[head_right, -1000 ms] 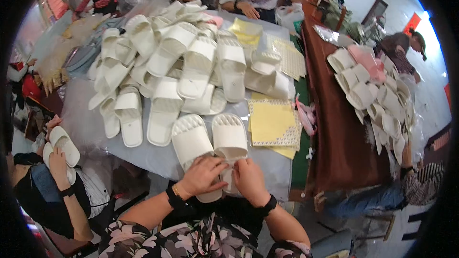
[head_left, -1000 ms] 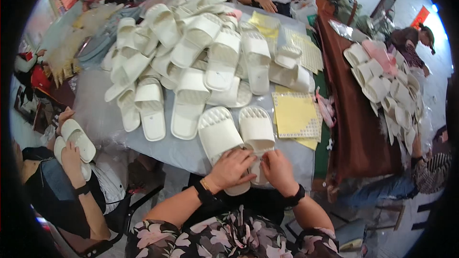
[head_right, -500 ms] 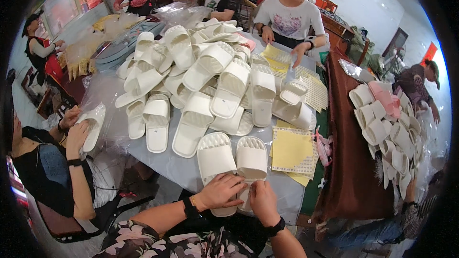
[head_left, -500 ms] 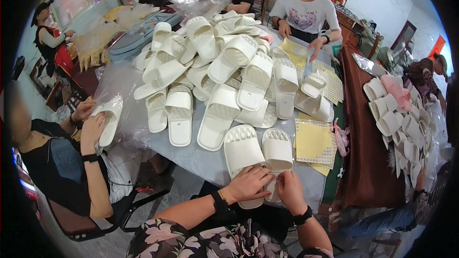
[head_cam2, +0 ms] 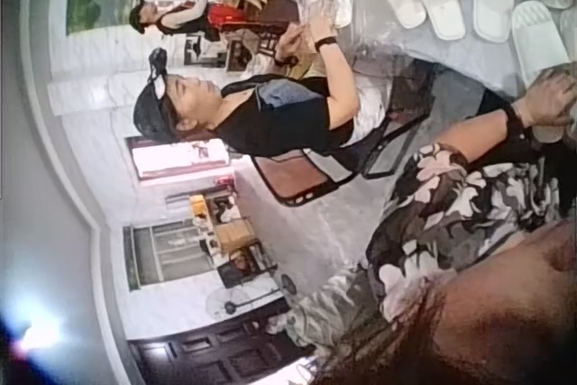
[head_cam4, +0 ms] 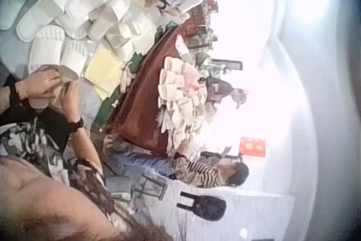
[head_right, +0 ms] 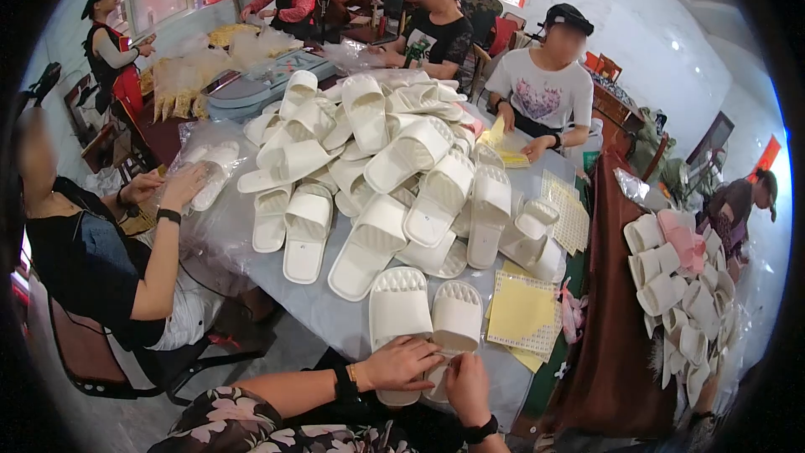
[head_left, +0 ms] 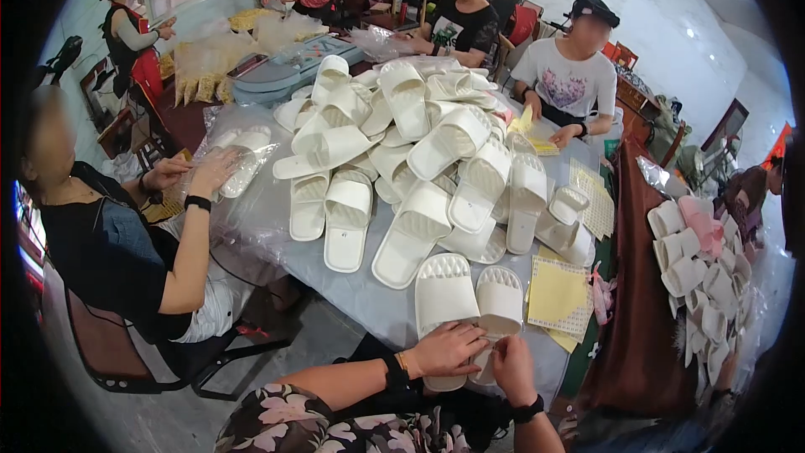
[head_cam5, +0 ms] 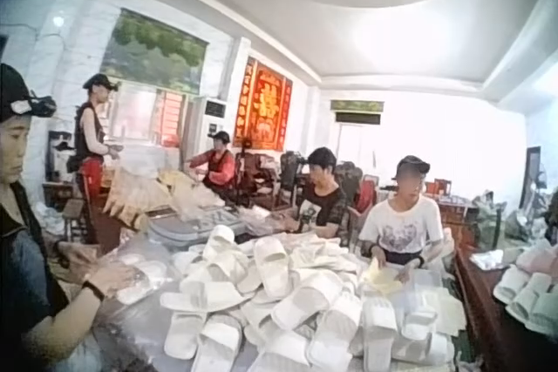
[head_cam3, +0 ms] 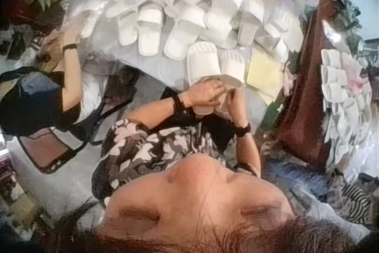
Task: Inspecting and assembling white plastic slippers at a production table.
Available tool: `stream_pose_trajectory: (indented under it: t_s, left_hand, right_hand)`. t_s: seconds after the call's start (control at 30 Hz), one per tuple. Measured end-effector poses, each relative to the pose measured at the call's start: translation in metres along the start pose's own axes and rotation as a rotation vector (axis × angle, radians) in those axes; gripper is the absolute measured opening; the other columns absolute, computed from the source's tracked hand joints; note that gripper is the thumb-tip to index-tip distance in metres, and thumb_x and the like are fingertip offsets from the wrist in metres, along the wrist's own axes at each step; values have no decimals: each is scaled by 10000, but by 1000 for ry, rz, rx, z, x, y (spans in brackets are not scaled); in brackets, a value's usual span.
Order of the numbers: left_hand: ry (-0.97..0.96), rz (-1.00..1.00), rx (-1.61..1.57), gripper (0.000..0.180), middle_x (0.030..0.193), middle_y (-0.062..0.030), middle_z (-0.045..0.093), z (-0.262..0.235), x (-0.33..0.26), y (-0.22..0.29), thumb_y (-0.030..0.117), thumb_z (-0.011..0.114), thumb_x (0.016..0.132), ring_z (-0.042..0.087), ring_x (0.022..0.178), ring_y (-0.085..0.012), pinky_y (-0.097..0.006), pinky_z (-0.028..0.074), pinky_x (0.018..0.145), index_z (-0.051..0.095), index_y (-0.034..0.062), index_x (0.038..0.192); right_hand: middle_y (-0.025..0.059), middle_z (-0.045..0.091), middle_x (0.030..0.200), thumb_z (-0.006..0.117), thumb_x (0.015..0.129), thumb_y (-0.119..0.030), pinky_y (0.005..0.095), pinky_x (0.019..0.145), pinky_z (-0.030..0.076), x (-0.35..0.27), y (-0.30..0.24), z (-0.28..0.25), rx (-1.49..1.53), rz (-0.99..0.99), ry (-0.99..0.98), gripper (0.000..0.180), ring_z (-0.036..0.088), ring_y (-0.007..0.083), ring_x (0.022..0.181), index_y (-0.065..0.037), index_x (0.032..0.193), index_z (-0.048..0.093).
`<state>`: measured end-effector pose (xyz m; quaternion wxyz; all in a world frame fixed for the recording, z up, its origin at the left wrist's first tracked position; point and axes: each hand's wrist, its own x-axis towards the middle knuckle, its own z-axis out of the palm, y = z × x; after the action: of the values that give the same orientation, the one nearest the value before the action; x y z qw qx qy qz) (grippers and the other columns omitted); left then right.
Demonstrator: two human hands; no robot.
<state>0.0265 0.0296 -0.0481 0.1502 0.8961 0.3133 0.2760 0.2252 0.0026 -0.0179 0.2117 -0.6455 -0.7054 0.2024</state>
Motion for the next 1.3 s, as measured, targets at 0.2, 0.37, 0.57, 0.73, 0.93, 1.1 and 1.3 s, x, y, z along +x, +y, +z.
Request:
stream_pose_trajectory:
  t_s: [0.2, 0.37, 0.57, 0.73, 0.93, 1.1, 1.3]
  left_hand:
    - [-15, -4, 1, 529, 1285, -115, 530, -4, 0, 1, 458, 617, 874, 517, 1197, -280, -418, 363, 1042, 577, 62, 1223]
    - [-1, -2, -4, 525, 1282, -118, 530, -3, -1, 1, 458, 621, 870, 516, 1197, -284, -423, 366, 1037, 579, 67, 1219]
    - [1, -12, -7, 517, 1272, -121, 537, 1, -1, -1, 457, 621, 869, 519, 1195, -290, -421, 366, 1040, 588, 66, 1206]
    - [45, 15, 18, 509, 1254, -119, 545, 1, -1, -2, 451, 623, 869, 523, 1185, -285, -417, 364, 1037, 592, 58, 1190]
    - [5, 2, 2, 515, 1246, -113, 538, -2, 0, 0, 452, 624, 869, 529, 1162, -281, -417, 364, 1032, 587, 62, 1203]
    - [2, 1, 13, 517, 1257, -110, 531, -2, 0, 0, 458, 623, 869, 528, 1170, -276, -418, 364, 1028, 581, 72, 1211]
    - [5, -12, 11, 519, 1255, -113, 533, -2, 0, 1, 441, 633, 859, 522, 1178, -283, -425, 369, 1027, 565, 63, 1207]
  right_hand:
    - [188, 583, 893, 663, 815, -85, 464, 736, 472, 2, 1, -2, -10, -16, -36, 174, 577, 393, 856, -25, 934, 551]
    - [188, 582, 879, 653, 818, -72, 458, 724, 467, 2, 2, 1, 8, -13, -10, 158, 574, 392, 850, -19, 921, 544]
    - [185, 573, 856, 640, 824, -56, 458, 719, 460, 2, -1, 0, 25, -32, -16, 148, 562, 391, 834, -15, 919, 535]
    - [182, 571, 857, 642, 824, -57, 452, 717, 461, 2, 0, 0, 45, -26, -13, 144, 561, 389, 826, -14, 912, 536]
    - [179, 595, 861, 669, 809, -77, 430, 710, 480, 0, 1, 2, 93, -8, 22, 169, 593, 369, 806, -5, 919, 562]
    - [180, 591, 849, 671, 824, -106, 440, 713, 471, 4, 2, 3, 66, -8, 0, 165, 585, 374, 813, -7, 906, 567]
    - [175, 607, 768, 686, 798, -105, 419, 641, 484, 8, 5, 10, 49, 3, 89, 148, 608, 356, 711, 5, 833, 593]
